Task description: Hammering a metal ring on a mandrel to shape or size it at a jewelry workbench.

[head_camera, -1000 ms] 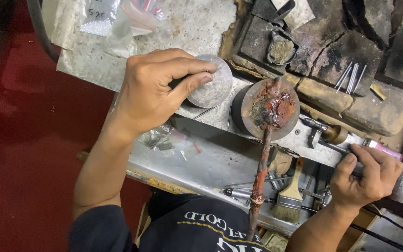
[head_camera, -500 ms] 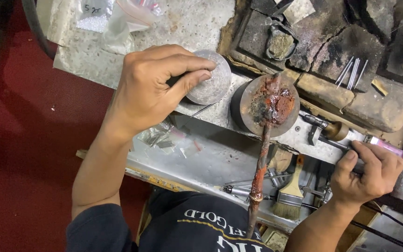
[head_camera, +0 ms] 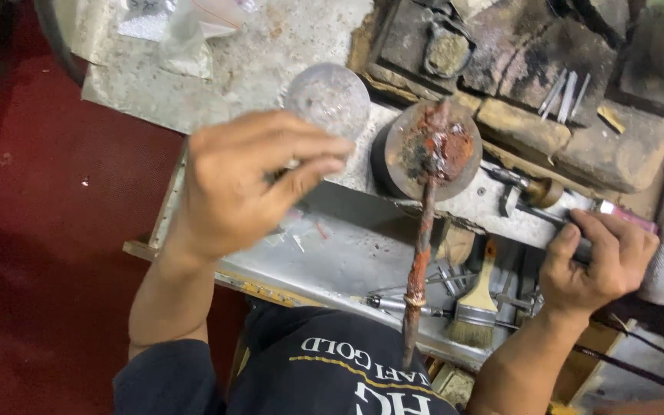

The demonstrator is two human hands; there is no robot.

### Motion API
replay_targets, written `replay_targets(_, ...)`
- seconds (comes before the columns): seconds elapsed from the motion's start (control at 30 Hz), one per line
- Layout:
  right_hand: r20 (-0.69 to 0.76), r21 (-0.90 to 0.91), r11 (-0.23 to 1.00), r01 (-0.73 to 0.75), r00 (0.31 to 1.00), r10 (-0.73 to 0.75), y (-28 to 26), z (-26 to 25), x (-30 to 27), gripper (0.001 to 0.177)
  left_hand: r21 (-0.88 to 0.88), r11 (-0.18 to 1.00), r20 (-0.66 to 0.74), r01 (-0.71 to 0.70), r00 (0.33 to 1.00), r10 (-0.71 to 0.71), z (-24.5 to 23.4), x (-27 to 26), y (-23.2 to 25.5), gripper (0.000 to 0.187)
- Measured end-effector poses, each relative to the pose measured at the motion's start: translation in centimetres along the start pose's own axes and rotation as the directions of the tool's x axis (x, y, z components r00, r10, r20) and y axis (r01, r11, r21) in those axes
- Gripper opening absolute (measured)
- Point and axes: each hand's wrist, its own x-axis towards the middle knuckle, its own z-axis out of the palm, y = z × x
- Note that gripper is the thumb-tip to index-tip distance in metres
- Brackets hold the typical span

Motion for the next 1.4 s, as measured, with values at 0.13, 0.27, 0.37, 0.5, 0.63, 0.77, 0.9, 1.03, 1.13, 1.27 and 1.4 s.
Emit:
replay_targets(0.13,-0.015,0.019,1.0,-0.017,1.0,0.017,-0.6,-0.2,0.8,0.031,-0.068,0.996,0.005,-0.062,0.998,0.063,2.6,-2.3,2.8,0.013)
replay_targets(0.27,0.058,0.032,0.999,-0.008,0.998,0.006,-0.9,-1.2,1.2,0.03,-0.226,0.974,0.064,-0.016,0.997,0.031,4.4,-3.0,6.1,0.012)
replay_targets(0.37,0.18,0.042,0.998,-0.053,0.983,0.045,-1.2,-2.8,1.6,0.026,-0.251,0.968,0.083,0.001,0.996,0.02,5.3,-3.6,7.1,0.013)
replay_targets(0.5,0.34,-0.036,0.999,-0.001,0.94,0.013,-1.3,-4.2,2.4,0.016,-0.242,0.97,0.08,-0.026,0.996,0.047,6.1,-4.1,7.6,0.014)
replay_targets(0.63,0.357,-0.08,0.996,0.049,0.934,-0.017,-0.6,-5.0,1.5,0.022,-0.236,0.971,0.061,-0.045,0.996,0.061,6.4,-4.7,7.9,0.014)
replay_targets(0.77,0.4,-0.108,0.994,-0.004,0.915,0.047,0.0,-7.1,-0.1,0.019,-0.212,0.975,0.041,-0.064,0.996,0.075,6.6,-5.0,8.0,0.014)
replay_targets(0.9,0.394,-0.104,0.992,-0.068,0.913,0.103,-0.1,-9.1,-1.2,0.016,-0.191,0.979,0.053,-0.077,0.995,0.089,6.6,-4.7,8.2,0.012)
replay_targets(1.03,0.381,-0.129,0.991,-0.045,0.92,0.091,0.4,-9.8,-2.1,0.019,-0.192,0.979,0.054,-0.07,0.995,0.082,6.7,-4.9,8.2,0.013)
replay_targets(1.13,0.386,-0.152,0.987,-0.048,0.917,0.104,0.5,-10.4,-2.4,0.017,-0.183,0.981,0.056,-0.071,0.995,0.082,6.7,-4.9,8.2,0.012)
replay_targets(1.27,0.377,-0.126,0.991,-0.036,0.923,0.081,0.5,-11.3,-2.6,0.019,-0.186,0.98,0.068,-0.067,0.994,0.081,6.7,-4.8,8.2,0.013)
replay_targets(1.4,0.353,-0.099,0.994,-0.045,0.932,0.077,0.0,-12.3,-2.5,0.021,-0.171,0.982,0.079,-0.078,0.993,0.093,6.6,-4.6,8.2,0.015)
